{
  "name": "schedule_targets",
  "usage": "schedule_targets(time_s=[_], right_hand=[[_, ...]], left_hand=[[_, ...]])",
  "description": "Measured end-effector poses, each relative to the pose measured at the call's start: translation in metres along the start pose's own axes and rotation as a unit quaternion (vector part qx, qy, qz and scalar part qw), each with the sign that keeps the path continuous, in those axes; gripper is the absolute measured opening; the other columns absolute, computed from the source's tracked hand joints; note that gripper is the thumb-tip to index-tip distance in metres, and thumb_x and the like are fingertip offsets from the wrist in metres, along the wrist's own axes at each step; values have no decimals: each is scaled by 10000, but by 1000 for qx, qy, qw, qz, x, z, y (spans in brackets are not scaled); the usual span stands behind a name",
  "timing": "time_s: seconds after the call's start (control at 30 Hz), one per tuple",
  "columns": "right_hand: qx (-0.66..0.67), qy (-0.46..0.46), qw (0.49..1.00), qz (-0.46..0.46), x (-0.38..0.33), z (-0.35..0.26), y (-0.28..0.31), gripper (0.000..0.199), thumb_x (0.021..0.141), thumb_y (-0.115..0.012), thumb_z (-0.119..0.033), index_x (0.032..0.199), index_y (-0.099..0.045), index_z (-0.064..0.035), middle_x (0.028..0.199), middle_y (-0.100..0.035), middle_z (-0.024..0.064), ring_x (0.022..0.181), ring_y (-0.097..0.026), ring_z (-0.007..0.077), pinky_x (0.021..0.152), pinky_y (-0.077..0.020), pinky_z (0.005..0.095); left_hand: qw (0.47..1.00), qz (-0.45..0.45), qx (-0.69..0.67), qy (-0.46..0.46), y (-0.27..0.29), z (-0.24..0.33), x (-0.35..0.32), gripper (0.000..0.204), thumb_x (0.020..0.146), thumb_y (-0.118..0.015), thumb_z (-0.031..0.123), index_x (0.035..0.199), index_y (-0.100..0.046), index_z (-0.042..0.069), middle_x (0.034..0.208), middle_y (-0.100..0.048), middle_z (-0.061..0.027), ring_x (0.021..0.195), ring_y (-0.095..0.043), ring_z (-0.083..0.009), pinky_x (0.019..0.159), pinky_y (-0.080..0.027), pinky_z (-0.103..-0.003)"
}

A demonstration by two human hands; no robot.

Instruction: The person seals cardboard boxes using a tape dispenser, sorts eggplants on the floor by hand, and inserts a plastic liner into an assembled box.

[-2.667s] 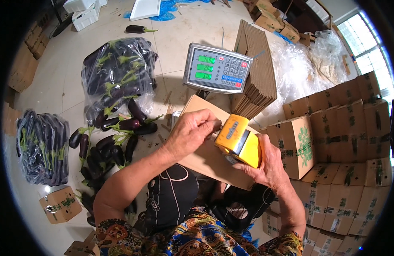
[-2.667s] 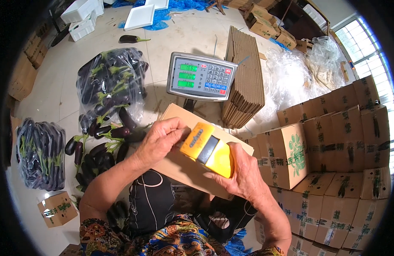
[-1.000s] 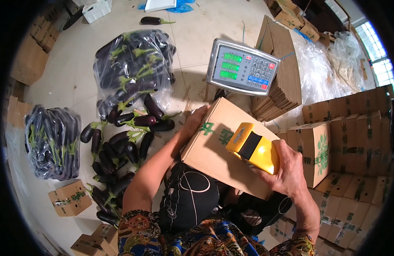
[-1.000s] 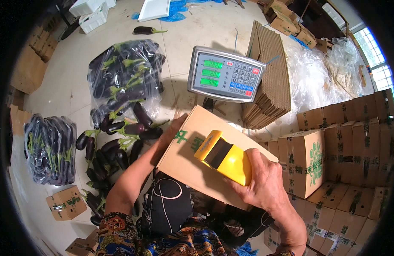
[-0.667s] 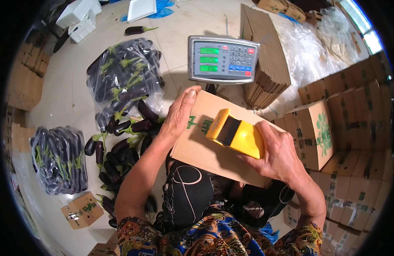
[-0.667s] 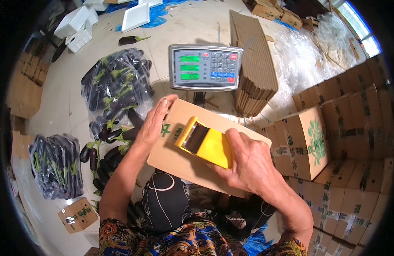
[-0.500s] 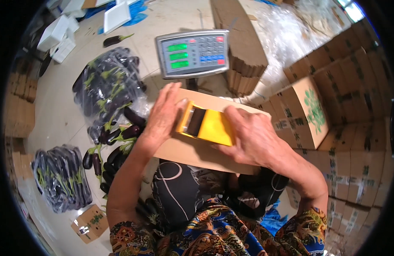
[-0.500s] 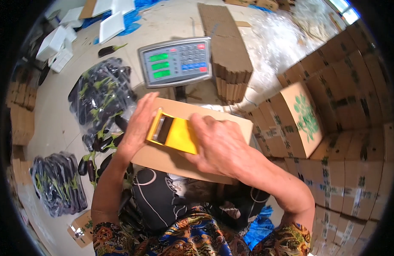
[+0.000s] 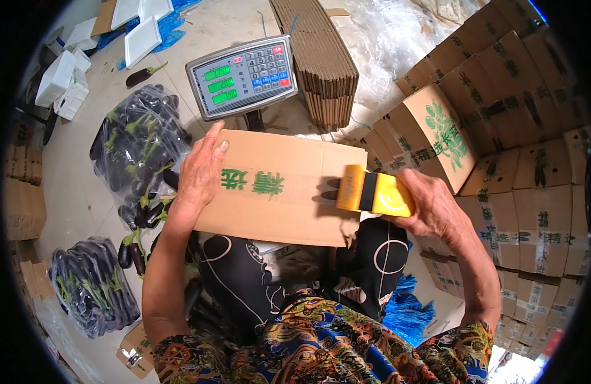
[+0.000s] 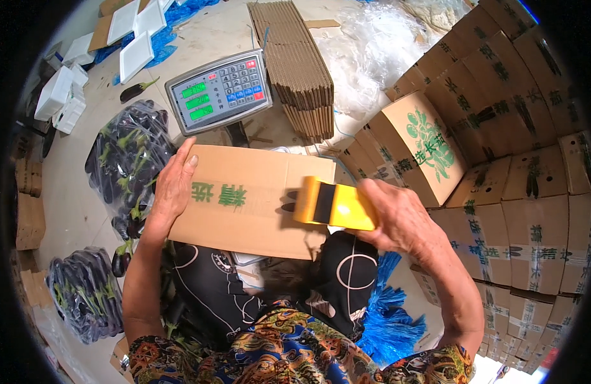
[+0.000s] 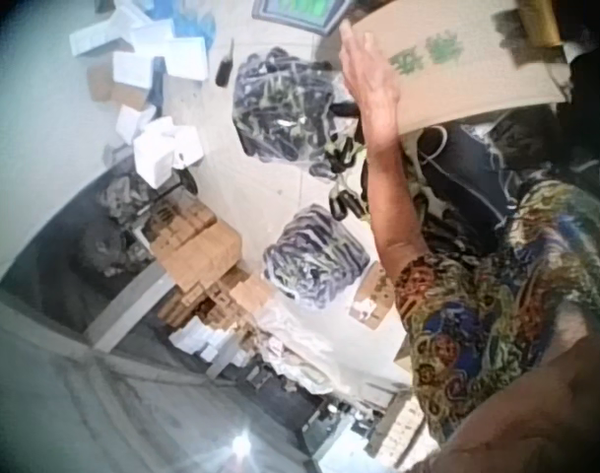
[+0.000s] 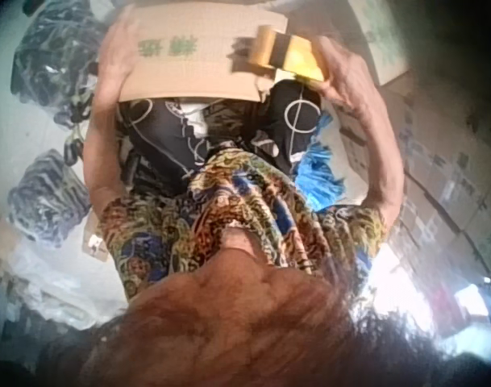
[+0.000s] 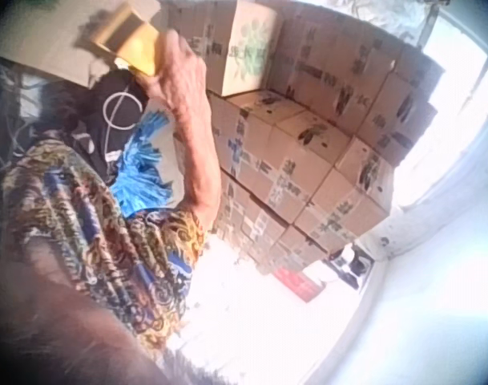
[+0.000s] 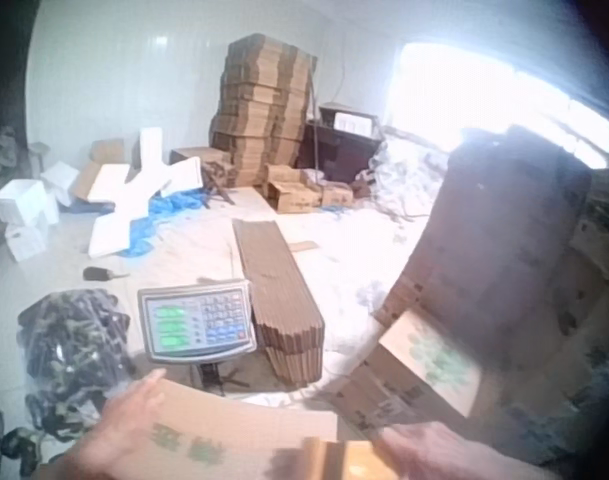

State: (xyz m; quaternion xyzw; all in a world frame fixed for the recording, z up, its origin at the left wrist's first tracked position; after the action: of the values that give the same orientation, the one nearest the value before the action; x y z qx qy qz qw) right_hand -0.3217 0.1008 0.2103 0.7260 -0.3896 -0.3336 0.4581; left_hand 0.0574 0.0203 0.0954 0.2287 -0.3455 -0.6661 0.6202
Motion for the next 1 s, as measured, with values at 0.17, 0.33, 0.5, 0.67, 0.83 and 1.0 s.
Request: schedule_targets(time_s=[0.17, 0.33, 0.5, 0.67, 0.83, 1.0], right_hand=[[50, -75, 996, 3, -33, 37, -24, 490, 678, -791, -218, 1037, -499, -57, 863, -607, 168, 822, -636, 386, 699, -521, 436], [104, -41, 993, 32, -37, 63, -48, 482, 682, -789, -224, 1031, -503, -54, 844, -598, 160, 793, -632, 384, 689, -519, 419], [158, -56, 985, 48, -33, 78, -71, 462, 690, -800, -253, 968, -499, -39, 835, -586, 192, 778, -619, 399, 683, -507, 427], [207, -53, 977, -9, -15, 86, -99, 500, 705, -792, -229, 978, -420, -34, 855, -585, 226, 839, -594, 465, 700, -492, 471], [213, -47, 976, -32, -8, 82, -97, 516, 709, -787, -194, 983, -384, -24, 861, -569, 242, 860, -571, 496, 707, -481, 492], [186, -46, 981, -31, -9, 77, -88, 516, 707, -784, -169, 991, -381, -19, 883, -578, 259, 859, -572, 502, 698, -481, 494]], left_hand=[[1000, -10, -14, 14, 2, 3, 1, 437, 1021, -447, 326, 1432, -447, 179, 1255, -591, -205, 1151, -575, -381, 975, -444, -418], [998, -38, -14, 49, 6, 8, 3, 467, 1015, -428, 367, 1437, -442, 167, 1283, -579, -212, 1187, -561, -376, 1013, -416, -408], [998, -39, -6, 44, 2, 10, 5, 509, 1006, -436, 387, 1447, -429, 133, 1335, -551, -222, 1225, -544, -373, 1029, -407, -395], [1000, -29, -4, 9, 0, 7, 6, 656, 981, -445, 475, 1485, -353, 66, 1478, -414, -217, 1345, -431, -360, 1100, -338, -402], [997, -71, -17, 1, 6, 7, 11, 693, 971, -459, 493, 1475, -347, 31, 1490, -372, -207, 1363, -396, -354, 1118, -315, -401], [996, -83, 22, -14, 4, 17, 12, 604, 958, -524, 407, 1407, -406, 20, 1414, -418, -200, 1309, -440, -354, 1097, -338, -395]])
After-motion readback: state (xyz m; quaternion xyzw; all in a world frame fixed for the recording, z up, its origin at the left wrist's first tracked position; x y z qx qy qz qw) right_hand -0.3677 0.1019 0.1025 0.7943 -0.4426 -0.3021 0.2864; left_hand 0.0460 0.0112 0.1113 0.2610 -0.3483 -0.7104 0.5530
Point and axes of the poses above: each hand's wrist, its own x-axis towards the middle knuckle, its own y-axis out of the back of the hand, z = x × y, the point moved 2 cm from there along x, towards the middle knuckle
